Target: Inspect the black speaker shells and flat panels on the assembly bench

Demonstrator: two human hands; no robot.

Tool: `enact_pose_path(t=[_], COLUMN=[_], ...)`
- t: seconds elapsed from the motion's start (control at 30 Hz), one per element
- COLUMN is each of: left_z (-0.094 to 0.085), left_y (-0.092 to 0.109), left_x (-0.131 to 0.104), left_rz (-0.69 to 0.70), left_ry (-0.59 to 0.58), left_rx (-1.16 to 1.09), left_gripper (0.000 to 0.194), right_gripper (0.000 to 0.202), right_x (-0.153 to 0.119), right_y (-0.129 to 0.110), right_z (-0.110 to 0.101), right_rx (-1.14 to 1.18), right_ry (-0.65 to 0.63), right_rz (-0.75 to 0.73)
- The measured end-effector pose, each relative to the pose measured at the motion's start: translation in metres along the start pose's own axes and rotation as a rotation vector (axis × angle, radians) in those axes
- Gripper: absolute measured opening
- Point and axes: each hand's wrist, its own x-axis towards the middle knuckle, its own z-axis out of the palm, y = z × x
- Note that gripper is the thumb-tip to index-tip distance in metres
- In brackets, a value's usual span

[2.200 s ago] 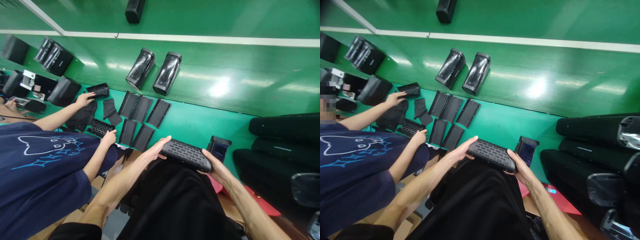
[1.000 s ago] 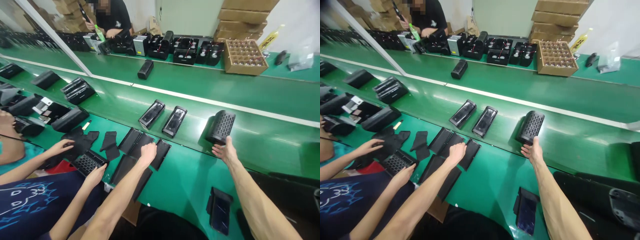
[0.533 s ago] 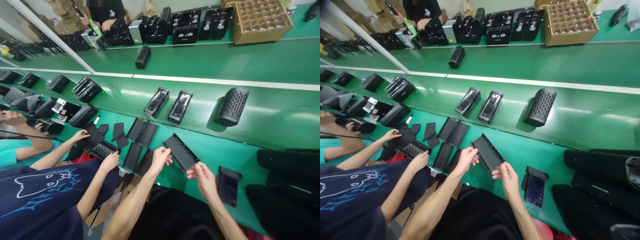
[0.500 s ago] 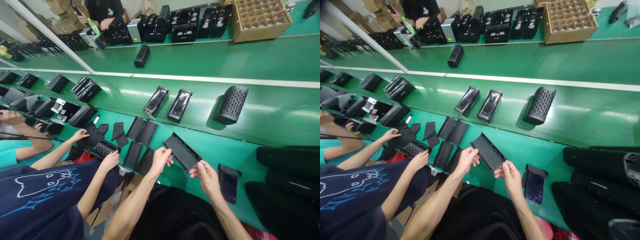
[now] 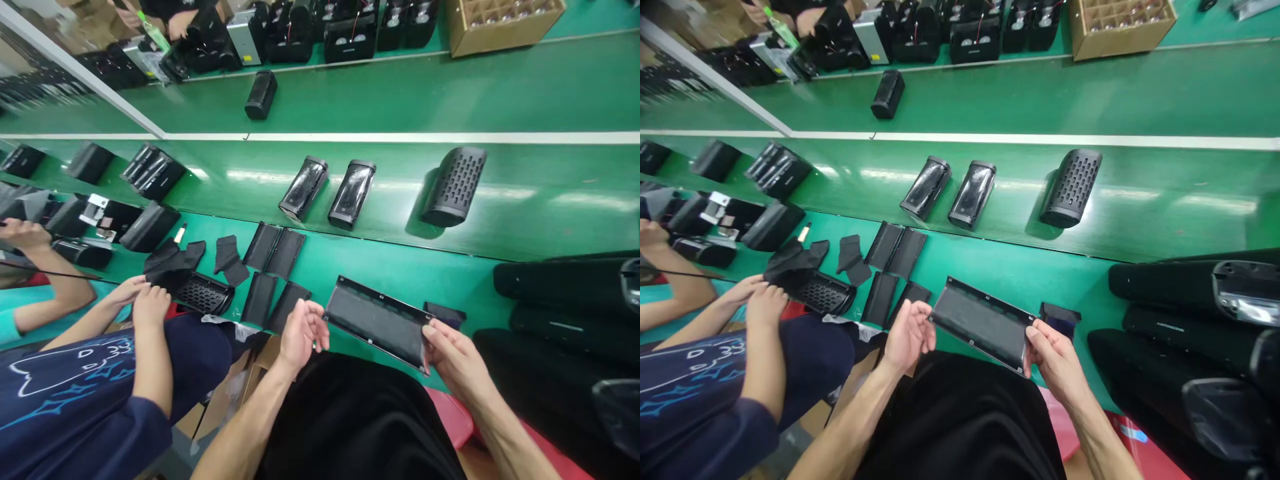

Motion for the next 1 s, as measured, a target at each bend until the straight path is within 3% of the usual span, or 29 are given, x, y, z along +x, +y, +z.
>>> enact_pose_path(t=[0.1, 0.3, 0.43, 0.6, 0.77, 1.0], left_z=[-0.01, -0.004, -0.007, -0.018, -0.023, -0.024], left_y=[0.007, 0.006, 0.001, -0.003, 0.0, 0.003], left_x=[0.007, 0.009, 0.005, -0.003, -0.014, -0.02], left_rz=[-0.141, -0.126, -0.091, -0.036, 0.111, 0.174], left_ry=[-0.027, -0.118, -0.126, -0.185, -0.183, -0.249], left_rx=[0.07, 0.227, 0.271, 0.317, 0.394, 0.509], left_gripper=[0.074, 0.058, 0.057, 0.059, 0.054, 0.048], right_gripper=[0.053, 0.055, 0.054, 0.043, 0.035, 0.041], right_x=[-0.001, 0.005, 0.004, -0.003, -0.011, -0.016], right_y=[-0.001, 0.005, 0.002, -0.005, -0.012, -0.023], right_z=[-0.007, -0.009, -0.014, -0.022, -0.022, -0.019], right_rx=[-0.004, -0.009, -0.084, -0.379, -0.557, -0.678], right_ry=[-0.071, -0.123, -0.129, -0.156, -0.135, -0.1], right_rz=[0.095, 0.15, 0.102, -0.004, -0.134, -0.197])
